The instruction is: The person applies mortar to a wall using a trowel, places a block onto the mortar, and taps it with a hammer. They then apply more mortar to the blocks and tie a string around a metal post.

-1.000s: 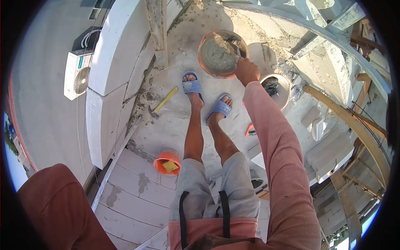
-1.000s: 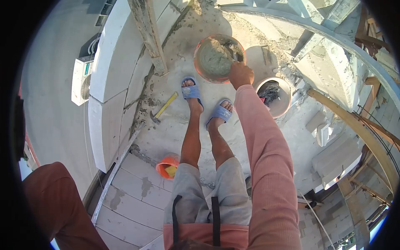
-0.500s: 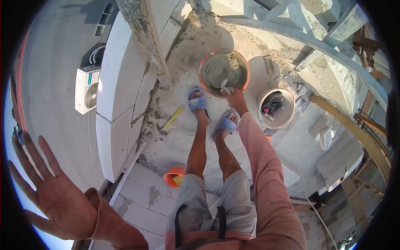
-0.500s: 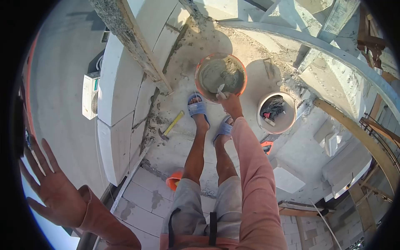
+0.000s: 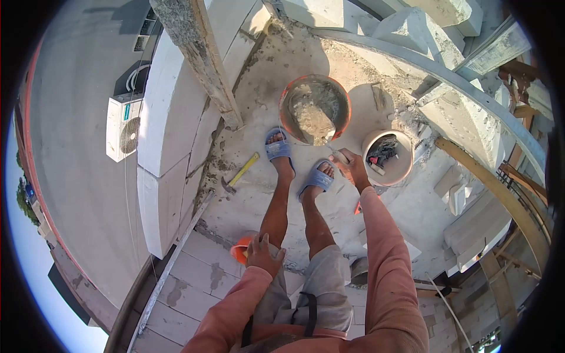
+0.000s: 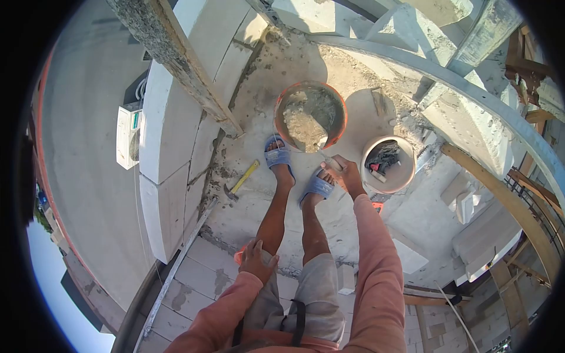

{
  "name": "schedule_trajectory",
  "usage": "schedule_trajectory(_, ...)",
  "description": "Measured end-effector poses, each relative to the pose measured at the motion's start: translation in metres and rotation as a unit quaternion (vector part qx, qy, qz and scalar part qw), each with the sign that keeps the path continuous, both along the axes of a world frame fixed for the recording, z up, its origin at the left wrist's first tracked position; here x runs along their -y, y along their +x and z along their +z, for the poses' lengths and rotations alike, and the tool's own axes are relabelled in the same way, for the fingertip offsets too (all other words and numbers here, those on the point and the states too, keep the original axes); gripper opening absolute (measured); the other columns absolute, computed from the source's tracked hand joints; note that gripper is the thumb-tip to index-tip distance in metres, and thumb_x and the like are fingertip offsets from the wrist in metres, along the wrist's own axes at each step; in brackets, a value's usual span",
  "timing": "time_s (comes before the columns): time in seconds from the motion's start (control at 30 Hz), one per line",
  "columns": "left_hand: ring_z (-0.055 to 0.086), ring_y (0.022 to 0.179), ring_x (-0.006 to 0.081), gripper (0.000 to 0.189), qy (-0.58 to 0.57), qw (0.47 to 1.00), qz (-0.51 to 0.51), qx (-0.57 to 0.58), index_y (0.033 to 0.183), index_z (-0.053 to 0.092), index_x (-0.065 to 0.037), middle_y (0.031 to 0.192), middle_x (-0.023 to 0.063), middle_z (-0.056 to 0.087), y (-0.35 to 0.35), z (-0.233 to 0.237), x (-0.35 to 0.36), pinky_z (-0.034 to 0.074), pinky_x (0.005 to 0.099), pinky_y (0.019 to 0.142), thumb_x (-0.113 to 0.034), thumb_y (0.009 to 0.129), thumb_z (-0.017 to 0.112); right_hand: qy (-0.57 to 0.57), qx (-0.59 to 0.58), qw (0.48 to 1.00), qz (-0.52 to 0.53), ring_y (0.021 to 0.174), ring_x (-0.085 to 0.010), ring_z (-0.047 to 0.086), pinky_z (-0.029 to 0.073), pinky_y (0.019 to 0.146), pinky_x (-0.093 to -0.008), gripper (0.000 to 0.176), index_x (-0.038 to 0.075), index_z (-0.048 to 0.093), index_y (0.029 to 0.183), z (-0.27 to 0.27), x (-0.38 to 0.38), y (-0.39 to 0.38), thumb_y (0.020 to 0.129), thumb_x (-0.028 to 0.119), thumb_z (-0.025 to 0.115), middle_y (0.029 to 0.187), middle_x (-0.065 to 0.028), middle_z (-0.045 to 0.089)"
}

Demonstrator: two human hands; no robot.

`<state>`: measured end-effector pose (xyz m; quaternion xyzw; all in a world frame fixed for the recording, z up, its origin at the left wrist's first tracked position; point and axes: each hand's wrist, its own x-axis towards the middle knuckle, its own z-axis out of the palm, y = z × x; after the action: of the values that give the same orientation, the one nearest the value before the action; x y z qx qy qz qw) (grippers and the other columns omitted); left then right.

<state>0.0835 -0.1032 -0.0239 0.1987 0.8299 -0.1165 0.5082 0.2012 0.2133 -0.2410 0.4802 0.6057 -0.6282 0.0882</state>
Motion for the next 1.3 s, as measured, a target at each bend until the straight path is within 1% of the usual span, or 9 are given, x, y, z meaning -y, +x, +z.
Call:
schedule_trajectory(0.23,0.048,0.131,0.0364,0.060,0.019,0.999,0.031,-0.035,0.136,0.053,-0.013,0.145,0.0092,0.047,-0.009,-0.020,-0.007,0.046,0.0485,0.104,-0.047,0.088,0.063,-0.115,-0.057,0.990,-0.063,0.049,-0.0079,0.049,0.036,0.042,-0.0256,0.040,0.004,0.065,0.092,0.047,-0.038,-0.027,0.092,0.044,0.071,0.065,-0.0013,0.054)
schedule_trajectory(0.37,0.048,0.132,0.0347,0.057,0.003,0.998,0.053,-0.032,0.136,0.053,-0.014,0.145,0.0087,0.047,-0.015,-0.015,-0.020,0.046,0.0490,0.103,-0.046,0.089,0.062,-0.120,-0.127,0.975,-0.139,0.049,-0.0095,0.048,0.040,0.045,-0.0262,0.042,0.003,0.066,0.095,0.107,-0.084,-0.082,0.098,0.045,0.060,0.069,-0.0036,0.057)
schedule_trajectory(0.47,0.048,0.132,0.0342,0.058,-0.005,0.998,0.058,-0.031,0.136,0.053,-0.014,0.146,0.0089,0.048,-0.016,-0.016,-0.022,0.046,0.0510,0.104,-0.045,0.088,0.063,0.199,-0.151,0.966,-0.062,0.055,-0.0129,0.056,0.045,0.052,-0.0312,0.043,0.001,0.067,0.114,0.108,-0.138,-0.130,0.097,0.040,0.059,0.075,-0.0036,0.062)
schedule_trajectory(0.5,0.049,0.131,0.0342,0.058,-0.004,0.998,0.060,-0.029,0.136,0.053,-0.014,0.146,0.0093,0.048,-0.016,-0.016,-0.022,0.046,0.0512,0.103,-0.045,0.088,0.063,0.114,0.005,0.992,-0.049,0.071,-0.0256,0.068,0.051,0.065,-0.0378,0.044,0.003,0.066,0.120,0.150,-0.156,-0.160,0.095,0.040,0.061,0.086,-0.0114,0.070)
schedule_trajectory(0.57,0.049,0.131,0.0342,0.058,-0.003,0.998,0.063,-0.025,0.135,0.054,-0.013,0.146,0.0099,0.047,-0.017,-0.018,-0.020,0.046,0.0517,0.103,-0.045,0.088,0.063,0.479,0.021,0.871,0.106,0.098,-0.0420,0.067,0.053,0.082,-0.0498,0.047,0.011,0.064,0.127,0.124,-0.192,-0.189,0.094,0.045,0.060,0.110,-0.0228,0.069)
schedule_trajectory(0.67,0.049,0.131,0.0345,0.058,-0.008,0.997,0.068,-0.023,0.135,0.054,-0.013,0.146,0.0115,0.047,-0.022,-0.015,-0.025,0.047,0.0515,0.102,-0.046,0.088,0.063,0.505,0.197,0.820,0.184,0.103,-0.0400,0.067,0.054,0.087,-0.0516,0.033,0.017,0.064,0.121,0.153,-0.213,-0.258,0.097,0.038,0.055,0.122,-0.0135,0.064)
schedule_trajectory(0.77,0.050,0.130,0.0327,0.060,0.001,0.997,0.062,-0.040,0.135,0.055,-0.015,0.144,0.0071,0.048,-0.019,-0.019,-0.019,0.047,0.0490,0.101,-0.051,0.087,0.062,0.535,0.232,0.768,0.264,0.106,-0.0366,0.067,0.055,0.087,-0.0508,0.028,0.016,0.065,0.117,0.138,-0.240,-0.287,0.096,0.033,0.056,0.122,-0.0112,0.062)
schedule_trajectory(0.97,0.051,0.129,0.0334,0.060,-0.002,0.997,0.054,-0.051,0.133,0.057,-0.014,0.143,0.0075,0.049,-0.016,-0.022,-0.019,0.048,0.0495,0.101,-0.051,0.086,0.064,0.537,0.216,0.763,0.286,0.110,-0.0343,0.065,0.055,0.088,-0.0489,0.027,0.016,0.064,0.117,0.146,-0.240,-0.286,0.094,0.029,0.058,0.123,-0.0104,0.060)
schedule_trajectory(1.3,0.049,0.131,0.0337,0.062,-0.021,0.998,0.046,-0.026,0.136,0.056,-0.014,0.146,0.0082,0.047,-0.021,-0.018,-0.026,0.046,0.0495,0.103,-0.051,0.087,0.063,0.471,0.281,0.821,0.157,0.115,-0.0374,0.062,0.051,0.093,-0.0519,0.034,0.013,0.061,0.125,0.132,-0.207,-0.267,0.097,0.031,0.056,0.126,-0.0115,0.057)
